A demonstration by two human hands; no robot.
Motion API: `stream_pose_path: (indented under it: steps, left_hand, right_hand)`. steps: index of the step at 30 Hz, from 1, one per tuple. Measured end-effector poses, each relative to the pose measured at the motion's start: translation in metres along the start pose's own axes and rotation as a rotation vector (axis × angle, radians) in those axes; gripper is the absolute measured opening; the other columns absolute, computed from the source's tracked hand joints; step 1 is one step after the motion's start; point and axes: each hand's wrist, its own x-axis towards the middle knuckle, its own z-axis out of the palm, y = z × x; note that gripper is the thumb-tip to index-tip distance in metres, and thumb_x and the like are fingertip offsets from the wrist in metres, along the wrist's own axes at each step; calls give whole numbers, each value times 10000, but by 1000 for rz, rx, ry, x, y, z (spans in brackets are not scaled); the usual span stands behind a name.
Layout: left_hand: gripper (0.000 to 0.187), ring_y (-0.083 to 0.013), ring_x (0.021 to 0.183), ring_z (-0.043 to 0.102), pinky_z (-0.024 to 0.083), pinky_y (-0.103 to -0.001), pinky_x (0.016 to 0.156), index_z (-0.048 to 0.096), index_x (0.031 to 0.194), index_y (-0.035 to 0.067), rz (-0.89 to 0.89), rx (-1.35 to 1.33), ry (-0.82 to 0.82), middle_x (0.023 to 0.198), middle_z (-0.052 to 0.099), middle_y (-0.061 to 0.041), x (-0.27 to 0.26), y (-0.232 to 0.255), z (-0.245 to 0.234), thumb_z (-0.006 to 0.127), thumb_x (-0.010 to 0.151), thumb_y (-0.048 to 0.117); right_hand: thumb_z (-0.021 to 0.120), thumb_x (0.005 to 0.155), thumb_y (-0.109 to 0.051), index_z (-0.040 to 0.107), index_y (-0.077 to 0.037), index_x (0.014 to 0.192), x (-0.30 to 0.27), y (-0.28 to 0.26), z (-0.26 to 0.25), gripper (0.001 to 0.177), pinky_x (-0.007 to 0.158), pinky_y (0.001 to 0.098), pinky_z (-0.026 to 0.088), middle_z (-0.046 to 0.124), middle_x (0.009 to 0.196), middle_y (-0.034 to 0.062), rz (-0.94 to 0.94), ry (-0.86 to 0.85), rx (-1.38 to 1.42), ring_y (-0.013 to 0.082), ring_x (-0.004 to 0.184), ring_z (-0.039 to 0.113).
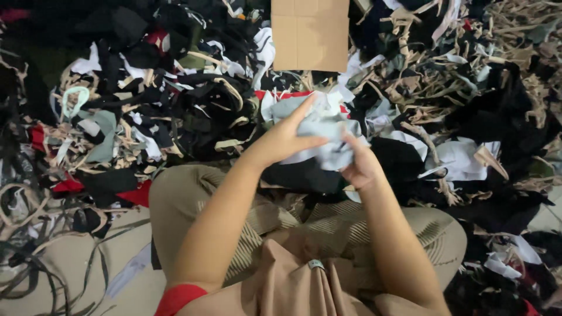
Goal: Sorting and stacking small fabric scraps onto a cardboard base from a large pile
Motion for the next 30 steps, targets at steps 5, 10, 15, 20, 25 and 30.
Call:
stream_pose_path:
  steps: [5, 10, 15, 20, 25, 30]
  left_hand:
    - [956, -309, 1356, 560, 280, -519, 1164, 346, 1574, 290, -385, 671, -55, 1397, 639, -133, -22, -126, -12, 738, 783, 657]
    - [795, -329, 1313, 518, 344, -549, 1078, 485, 1458, 248, -397, 745, 84, 1362, 586, -111, -47, -86, -8, 752, 802, 609]
    - [681, -326, 1180, 503, 448, -541, 921, 576, 1313, 213, -253, 955, 295, 1229, 518, -57, -53, -93, 2, 800, 765, 550]
    - [405, -330, 1129, 623, 597, -433, 866, 625, 1280, 163, -223, 712, 306, 1221, 525, -64, -46, -106, 25, 734, 899, 245]
    - [396, -343, 1044, 664, 617, -439, 801, 670, 1199, 142, -125, 841, 365, 1165, 580, -89, -53, -110, 30, 786, 838, 256]
    - [287, -311, 1042, 674, 612, -394, 810, 669, 1192, 60, -297, 902, 437, 1149, 598, -137, -64, -69, 17, 674, 957, 225]
  right_hand:
    - [909, 781, -214, 518, -54, 1448, 43, 61, -57, 790, 752, 479, 643, 713, 1186, 124, -90, 99, -475, 289, 946, 749]
    - [929, 710, -515, 604, -189, 1408, 3, 34, -24, 836, 894, 575, 559, 681, 1248, 165, -61, 337, -836, 365, 1133, 669]
    - [887, 820, -258, 572, 20, 1384, -14, 25, -7, 703, 813, 432, 607, 662, 1207, 239, -208, 226, -723, 317, 1039, 683]
    - [847, 828, -214, 503, 105, 1409, -31, 37, 10, 746, 832, 406, 621, 620, 1198, 193, -74, 126, -574, 261, 977, 676]
    - [887, 805, -299, 548, -94, 1359, -19, 17, -27, 682, 823, 506, 601, 678, 1234, 225, -360, 238, -1221, 398, 1077, 693]
    - [901, 809, -280, 575, -110, 1290, -12, 14, -37, 606, 779, 405, 618, 714, 1082, 125, -479, 290, -1233, 274, 970, 727]
